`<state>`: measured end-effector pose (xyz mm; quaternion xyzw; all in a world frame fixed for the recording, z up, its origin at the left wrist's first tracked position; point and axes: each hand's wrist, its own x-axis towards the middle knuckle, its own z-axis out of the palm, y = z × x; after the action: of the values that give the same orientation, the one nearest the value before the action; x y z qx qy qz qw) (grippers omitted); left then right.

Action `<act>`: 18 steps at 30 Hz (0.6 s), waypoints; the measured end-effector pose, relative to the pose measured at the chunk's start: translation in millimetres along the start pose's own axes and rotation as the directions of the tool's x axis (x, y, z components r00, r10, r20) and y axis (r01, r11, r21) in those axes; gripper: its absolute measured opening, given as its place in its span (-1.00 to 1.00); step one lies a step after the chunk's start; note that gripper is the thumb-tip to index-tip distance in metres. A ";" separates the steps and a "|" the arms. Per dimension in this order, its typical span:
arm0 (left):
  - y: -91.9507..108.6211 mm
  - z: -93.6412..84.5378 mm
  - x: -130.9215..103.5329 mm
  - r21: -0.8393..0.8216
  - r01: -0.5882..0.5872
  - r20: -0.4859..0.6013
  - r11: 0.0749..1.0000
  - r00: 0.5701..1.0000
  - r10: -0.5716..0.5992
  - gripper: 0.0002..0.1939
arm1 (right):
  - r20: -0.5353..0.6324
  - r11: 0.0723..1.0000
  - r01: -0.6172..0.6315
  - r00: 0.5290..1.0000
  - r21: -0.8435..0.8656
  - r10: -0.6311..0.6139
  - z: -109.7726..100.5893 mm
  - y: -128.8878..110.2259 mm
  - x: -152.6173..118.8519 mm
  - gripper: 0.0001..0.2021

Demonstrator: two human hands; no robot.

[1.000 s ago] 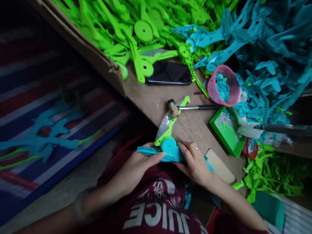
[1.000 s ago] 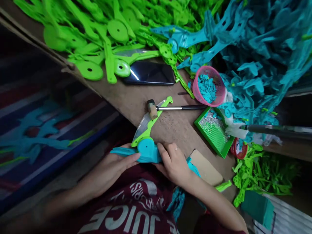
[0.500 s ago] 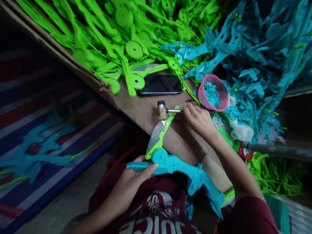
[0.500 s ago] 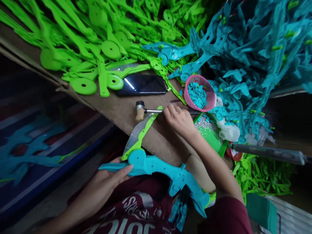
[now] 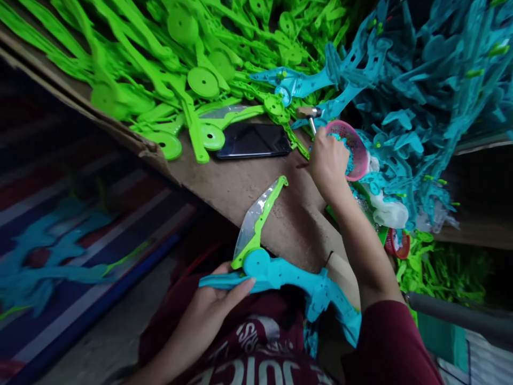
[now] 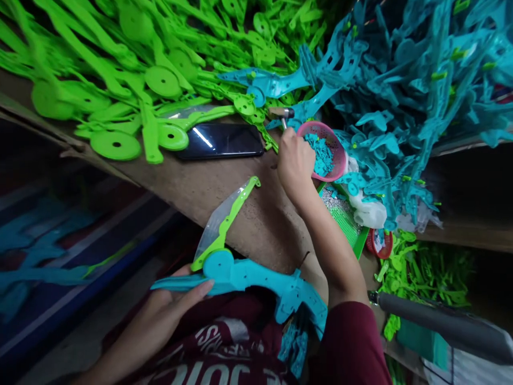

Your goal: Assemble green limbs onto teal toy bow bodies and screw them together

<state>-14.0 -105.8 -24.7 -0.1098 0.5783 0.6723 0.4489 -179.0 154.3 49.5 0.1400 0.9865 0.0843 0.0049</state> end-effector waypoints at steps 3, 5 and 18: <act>5.3 3.1 -2.6 -0.031 -0.009 0.011 0.999 1.000 0.010 -0.57 | 0.003 0.997 -0.001 1.000 0.078 0.001 -4.8 -11.4 -14.9 -0.74; 5.5 4.7 -3.7 -0.085 -0.023 0.025 0.996 0.999 0.025 -0.58 | 0.112 0.979 0.074 0.989 0.190 -0.096 -8.2 -15.9 -41.9 -0.77; -10.6 9.7 -2.6 -0.196 -0.107 0.144 0.975 0.980 0.136 -0.57 | 0.300 0.320 -0.133 0.777 0.938 -0.554 23.6 -23.2 -157.8 -0.57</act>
<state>-1.1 -99.3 -27.2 -0.0625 0.4811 0.7565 0.4386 -33.1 92.5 20.2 -0.0039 0.8093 -0.5380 0.2358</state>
